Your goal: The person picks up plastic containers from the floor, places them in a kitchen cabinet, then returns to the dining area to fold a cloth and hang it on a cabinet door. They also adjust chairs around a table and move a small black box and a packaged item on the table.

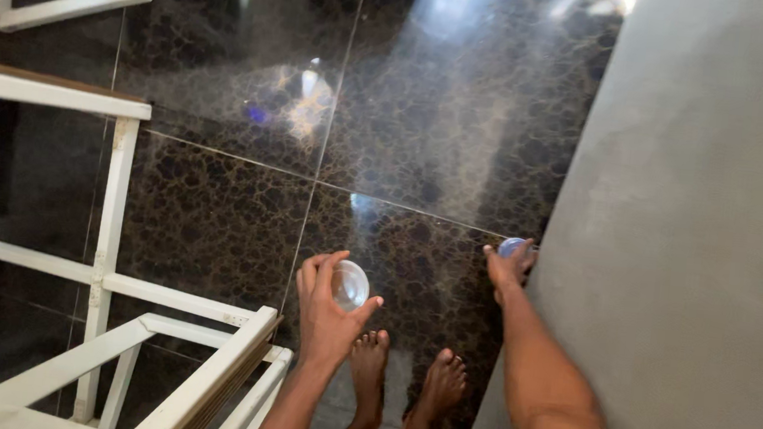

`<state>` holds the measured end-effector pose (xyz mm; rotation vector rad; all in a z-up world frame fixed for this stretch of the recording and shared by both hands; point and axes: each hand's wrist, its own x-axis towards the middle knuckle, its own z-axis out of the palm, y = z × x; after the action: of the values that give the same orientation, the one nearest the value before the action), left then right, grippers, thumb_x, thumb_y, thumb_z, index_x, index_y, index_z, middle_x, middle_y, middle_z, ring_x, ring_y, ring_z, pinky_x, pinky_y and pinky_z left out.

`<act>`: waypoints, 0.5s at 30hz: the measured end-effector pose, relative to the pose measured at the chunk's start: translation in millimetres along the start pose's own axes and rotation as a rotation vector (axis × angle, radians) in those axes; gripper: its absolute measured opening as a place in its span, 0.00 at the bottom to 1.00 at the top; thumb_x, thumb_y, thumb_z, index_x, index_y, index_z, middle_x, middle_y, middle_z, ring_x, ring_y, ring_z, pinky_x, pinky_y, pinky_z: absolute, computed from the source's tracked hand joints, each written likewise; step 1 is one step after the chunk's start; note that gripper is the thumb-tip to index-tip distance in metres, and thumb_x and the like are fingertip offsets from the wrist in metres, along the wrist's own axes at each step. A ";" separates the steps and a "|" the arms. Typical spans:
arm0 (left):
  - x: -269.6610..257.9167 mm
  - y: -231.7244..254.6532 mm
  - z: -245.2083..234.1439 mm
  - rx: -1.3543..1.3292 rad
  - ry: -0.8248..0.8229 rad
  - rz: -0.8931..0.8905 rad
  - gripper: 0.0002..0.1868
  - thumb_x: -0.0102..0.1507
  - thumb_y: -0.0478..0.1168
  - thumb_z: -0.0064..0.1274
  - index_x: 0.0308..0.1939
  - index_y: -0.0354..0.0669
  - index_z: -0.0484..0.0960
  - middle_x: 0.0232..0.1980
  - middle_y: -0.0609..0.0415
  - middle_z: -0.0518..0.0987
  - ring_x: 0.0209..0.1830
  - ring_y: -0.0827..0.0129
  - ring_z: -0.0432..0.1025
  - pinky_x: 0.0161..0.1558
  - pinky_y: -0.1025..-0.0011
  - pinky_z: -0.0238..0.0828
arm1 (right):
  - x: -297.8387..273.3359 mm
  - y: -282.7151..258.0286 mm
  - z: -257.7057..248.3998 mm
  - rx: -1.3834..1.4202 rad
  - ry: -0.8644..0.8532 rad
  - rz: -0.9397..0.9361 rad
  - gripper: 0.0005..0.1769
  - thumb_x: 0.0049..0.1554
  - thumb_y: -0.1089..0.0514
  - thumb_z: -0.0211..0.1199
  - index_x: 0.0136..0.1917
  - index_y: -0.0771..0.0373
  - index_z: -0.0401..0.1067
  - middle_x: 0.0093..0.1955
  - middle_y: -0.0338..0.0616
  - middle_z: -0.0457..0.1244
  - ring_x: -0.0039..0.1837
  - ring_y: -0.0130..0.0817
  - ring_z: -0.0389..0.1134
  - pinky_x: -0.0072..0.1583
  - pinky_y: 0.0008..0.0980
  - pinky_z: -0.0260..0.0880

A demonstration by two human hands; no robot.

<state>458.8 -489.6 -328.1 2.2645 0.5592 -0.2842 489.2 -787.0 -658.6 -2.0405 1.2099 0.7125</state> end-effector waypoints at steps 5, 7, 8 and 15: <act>11.6 -21.6 -2.6 0.020 -0.027 -0.007 0.43 0.44 0.39 0.76 0.62 0.49 0.73 0.59 0.50 0.67 0.64 0.54 0.62 0.59 0.57 0.69 | 21.2 4.1 17.0 -0.133 0.085 -0.118 0.49 0.51 0.48 0.76 0.78 0.46 0.52 0.82 0.55 0.36 0.77 0.63 0.47 0.75 0.54 0.51; 13.5 -27.1 -5.3 0.019 -0.030 0.001 0.43 0.44 0.38 0.76 0.62 0.48 0.74 0.59 0.49 0.67 0.64 0.54 0.62 0.58 0.58 0.69 | 14.7 5.8 28.0 -0.244 0.045 -0.217 0.35 0.51 0.50 0.75 0.70 0.48 0.67 0.77 0.54 0.49 0.72 0.60 0.59 0.72 0.51 0.61; 12.8 -29.6 -7.6 0.020 -0.024 0.007 0.43 0.44 0.38 0.75 0.62 0.48 0.74 0.60 0.49 0.67 0.64 0.54 0.63 0.58 0.58 0.69 | 5.6 7.9 37.5 -0.276 -0.013 -0.301 0.29 0.51 0.51 0.74 0.65 0.49 0.71 0.72 0.54 0.54 0.69 0.58 0.62 0.70 0.51 0.64; -4.3 -9.3 -38.8 0.022 0.002 0.003 0.43 0.45 0.41 0.76 0.63 0.46 0.73 0.58 0.49 0.67 0.62 0.54 0.63 0.57 0.57 0.69 | -91.8 -34.4 50.5 0.555 -0.414 -0.188 0.24 0.52 0.65 0.67 0.61 0.52 0.72 0.56 0.43 0.68 0.53 0.40 0.73 0.44 0.41 0.82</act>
<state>451.8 -456.8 -306.1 2.2868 0.5559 -0.2885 474.8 -686.5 -615.5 -1.4345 0.8419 0.5869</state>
